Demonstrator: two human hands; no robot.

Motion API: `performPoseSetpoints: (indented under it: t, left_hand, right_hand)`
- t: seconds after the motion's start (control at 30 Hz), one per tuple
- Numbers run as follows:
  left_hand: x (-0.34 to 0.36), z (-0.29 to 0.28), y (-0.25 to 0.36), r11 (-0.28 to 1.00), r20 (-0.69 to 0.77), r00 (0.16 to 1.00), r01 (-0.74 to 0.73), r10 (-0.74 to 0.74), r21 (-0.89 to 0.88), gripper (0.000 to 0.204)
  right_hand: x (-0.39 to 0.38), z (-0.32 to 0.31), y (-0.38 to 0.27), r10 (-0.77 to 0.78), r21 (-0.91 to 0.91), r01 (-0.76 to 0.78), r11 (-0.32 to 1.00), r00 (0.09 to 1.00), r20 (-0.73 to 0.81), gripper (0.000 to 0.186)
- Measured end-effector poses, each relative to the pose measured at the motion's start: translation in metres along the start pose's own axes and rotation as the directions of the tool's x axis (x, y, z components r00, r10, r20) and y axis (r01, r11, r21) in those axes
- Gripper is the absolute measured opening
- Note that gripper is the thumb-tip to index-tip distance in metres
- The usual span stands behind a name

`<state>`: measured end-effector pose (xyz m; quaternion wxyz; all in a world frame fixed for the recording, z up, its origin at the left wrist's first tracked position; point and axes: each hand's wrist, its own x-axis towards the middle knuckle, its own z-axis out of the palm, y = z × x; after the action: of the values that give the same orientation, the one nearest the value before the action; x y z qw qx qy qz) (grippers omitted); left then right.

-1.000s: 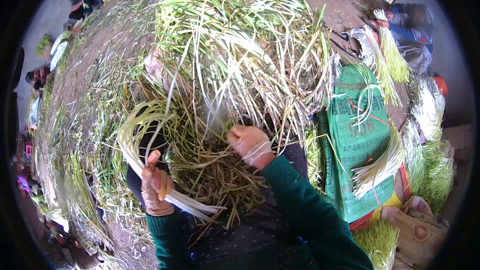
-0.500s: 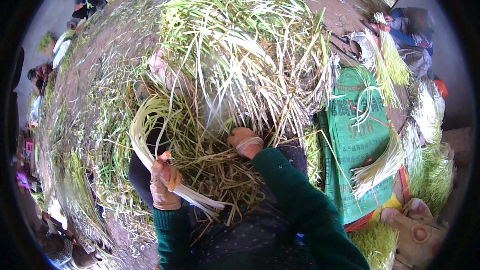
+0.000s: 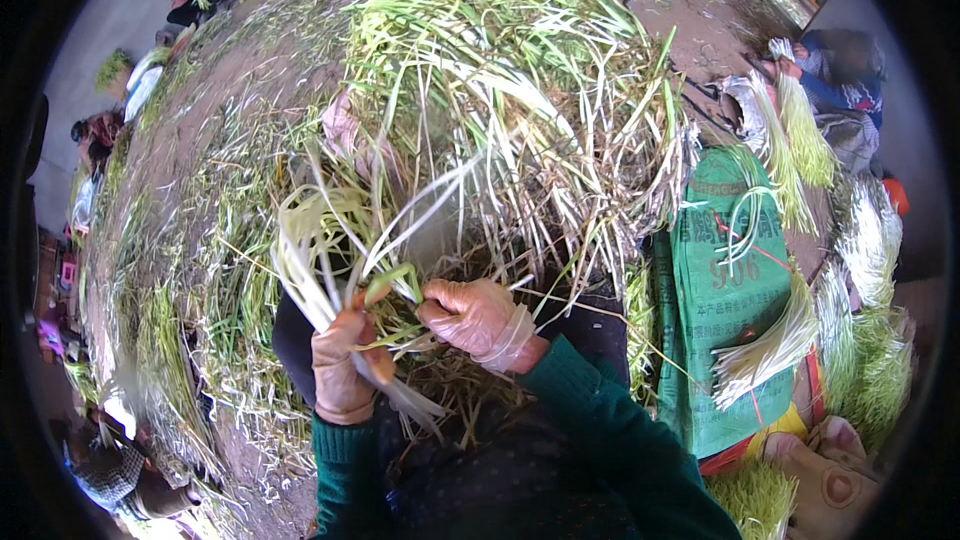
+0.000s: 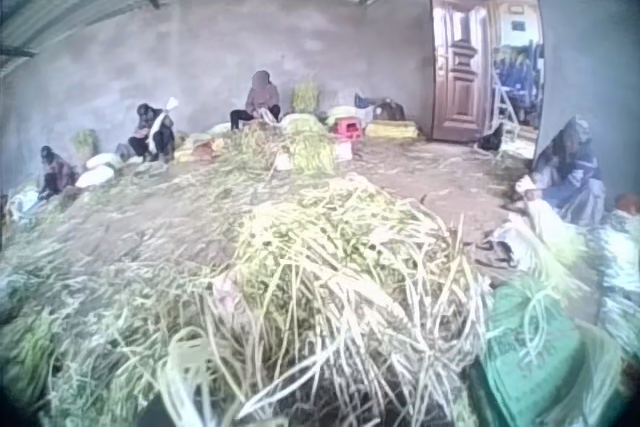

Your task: The person gathers long green plant stalks, aligns them into bundles, and ties them with thin strips. The person repeatedly picks up stalks, arranges them, and secures them into neat bundles.

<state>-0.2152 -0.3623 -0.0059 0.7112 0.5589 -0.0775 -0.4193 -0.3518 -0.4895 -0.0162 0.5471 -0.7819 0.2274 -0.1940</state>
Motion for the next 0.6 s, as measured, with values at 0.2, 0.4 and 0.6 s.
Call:
performPoseSetpoints:
  t: [0.2, 0.4, 0.6]
  left_hand:
    - [0.014, 0.022, -0.009, 0.988, 0.058, 0.998, 0.007, -0.016, 0.157, 0.031]
    - [0.022, 0.024, -0.017, 0.997, 0.012, 0.998, 0.066, -0.066, 0.038, 0.029]
    - [0.027, 0.028, -0.022, 0.985, 0.003, 0.999, 0.041, -0.042, 0.169, 0.024]
  right_hand:
    - [0.003, 0.005, -0.002, 0.012, -0.071, -0.012, 0.997, 1.0, -0.009, 0.01]
    - [0.001, 0.01, 0.019, 0.101, 0.105, -0.097, 0.99, 0.994, -0.035, 0.018]
    - [0.003, 0.011, 0.019, 0.076, 0.06, -0.075, 0.995, 0.997, -0.018, 0.015]
